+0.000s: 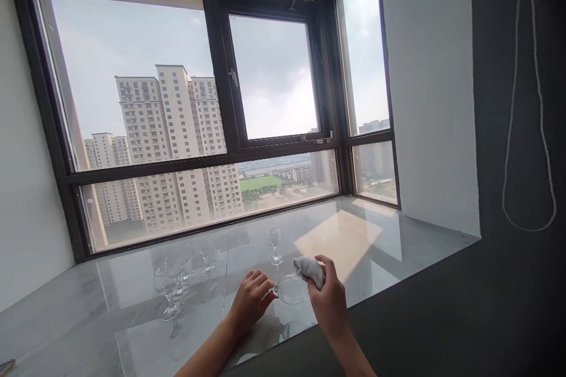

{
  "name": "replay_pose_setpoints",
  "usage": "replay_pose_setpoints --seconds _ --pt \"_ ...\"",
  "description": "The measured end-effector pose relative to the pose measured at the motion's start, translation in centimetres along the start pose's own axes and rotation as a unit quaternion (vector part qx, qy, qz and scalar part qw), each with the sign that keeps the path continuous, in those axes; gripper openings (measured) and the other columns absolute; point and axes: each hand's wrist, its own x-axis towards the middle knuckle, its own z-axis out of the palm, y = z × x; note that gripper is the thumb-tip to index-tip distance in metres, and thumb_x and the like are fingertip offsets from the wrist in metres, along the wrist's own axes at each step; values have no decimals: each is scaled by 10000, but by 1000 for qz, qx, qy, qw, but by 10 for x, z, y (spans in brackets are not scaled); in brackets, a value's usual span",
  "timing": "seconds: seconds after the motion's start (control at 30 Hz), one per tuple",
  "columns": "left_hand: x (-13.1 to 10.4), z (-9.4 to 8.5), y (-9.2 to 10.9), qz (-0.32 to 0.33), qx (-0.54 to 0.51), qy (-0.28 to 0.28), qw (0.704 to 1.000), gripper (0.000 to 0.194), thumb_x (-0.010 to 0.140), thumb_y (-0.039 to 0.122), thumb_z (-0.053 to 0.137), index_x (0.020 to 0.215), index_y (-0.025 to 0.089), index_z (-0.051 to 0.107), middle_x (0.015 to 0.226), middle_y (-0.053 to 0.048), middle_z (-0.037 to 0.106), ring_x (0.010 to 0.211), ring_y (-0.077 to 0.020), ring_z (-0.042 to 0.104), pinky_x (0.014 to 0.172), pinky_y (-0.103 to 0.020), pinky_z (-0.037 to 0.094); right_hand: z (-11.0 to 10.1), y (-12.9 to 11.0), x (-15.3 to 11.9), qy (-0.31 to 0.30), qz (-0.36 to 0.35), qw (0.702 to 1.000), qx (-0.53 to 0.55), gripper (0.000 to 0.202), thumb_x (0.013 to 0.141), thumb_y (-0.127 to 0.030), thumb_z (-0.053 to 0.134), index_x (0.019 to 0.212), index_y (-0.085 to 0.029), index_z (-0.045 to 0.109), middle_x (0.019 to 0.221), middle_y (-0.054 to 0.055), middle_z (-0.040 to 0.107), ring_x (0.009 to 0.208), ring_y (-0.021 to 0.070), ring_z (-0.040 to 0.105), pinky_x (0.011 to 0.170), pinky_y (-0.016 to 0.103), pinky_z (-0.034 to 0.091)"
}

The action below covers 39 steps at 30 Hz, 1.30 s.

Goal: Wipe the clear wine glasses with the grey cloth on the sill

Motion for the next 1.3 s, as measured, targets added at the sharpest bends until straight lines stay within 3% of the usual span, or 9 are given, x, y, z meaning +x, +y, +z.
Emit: replay_pose_setpoints --seconds 0.1,0.27,0.53,0.73,0.9,1.17,1.3 --pt "-1 1 -2 -37 -12 6 999 179 979 277 508 845 196 594 775 -32 641 749 -183 548 728 -308 410 1 5 1 3 46 999 16 387 768 -300 532 1146 -216 524 948 93 718 804 235 698 675 290 528" --pt "-2 2 -4 -77 -14 -7 997 177 981 270 502 844 206 594 831 -34 664 790 -192 584 756 -313 420 9 4 -6 -52 69 995 49 413 715 -240 535 1128 -223 529 845 34 710 689 196 671 607 249 497" --pt "-1 0 -5 -112 -10 -34 993 237 976 268 517 751 201 550 776 -20 631 740 -182 545 677 -280 417 9 -9 -12 -104 -17 993 45 446 756 -205 525 1199 -214 479 830 8 659 705 170 637 704 253 505" --pt "0 -3 -7 -86 18 -2 996 71 937 215 582 892 208 637 853 -34 663 831 -211 549 767 -327 432 -3 -13 -2 -80 -11 995 61 402 784 -231 526 1183 -219 476 882 24 664 739 170 634 704 244 497" --pt "1 -4 -3 -58 27 -38 997 101 925 183 589 996 216 654 871 -34 660 861 -211 552 781 -341 421 -11 -9 3 -63 20 995 70 401 777 -261 539 1171 -220 476 883 28 674 726 174 630 668 242 486" --pt "1 -5 -1 -26 27 -27 999 95 894 194 633 981 210 665 851 -35 648 837 -205 542 774 -346 400 -7 -5 2 -144 27 985 90 468 628 -157 531 1092 -219 516 727 -36 624 632 145 561 616 225 448" --pt "1 -3 0 -14 38 -21 999 64 886 223 650 943 209 676 832 -37 641 816 -205 541 776 -350 398 -7 -10 2 -146 82 972 163 482 623 -185 541 1102 -215 506 748 -31 633 590 136 522 531 220 409"
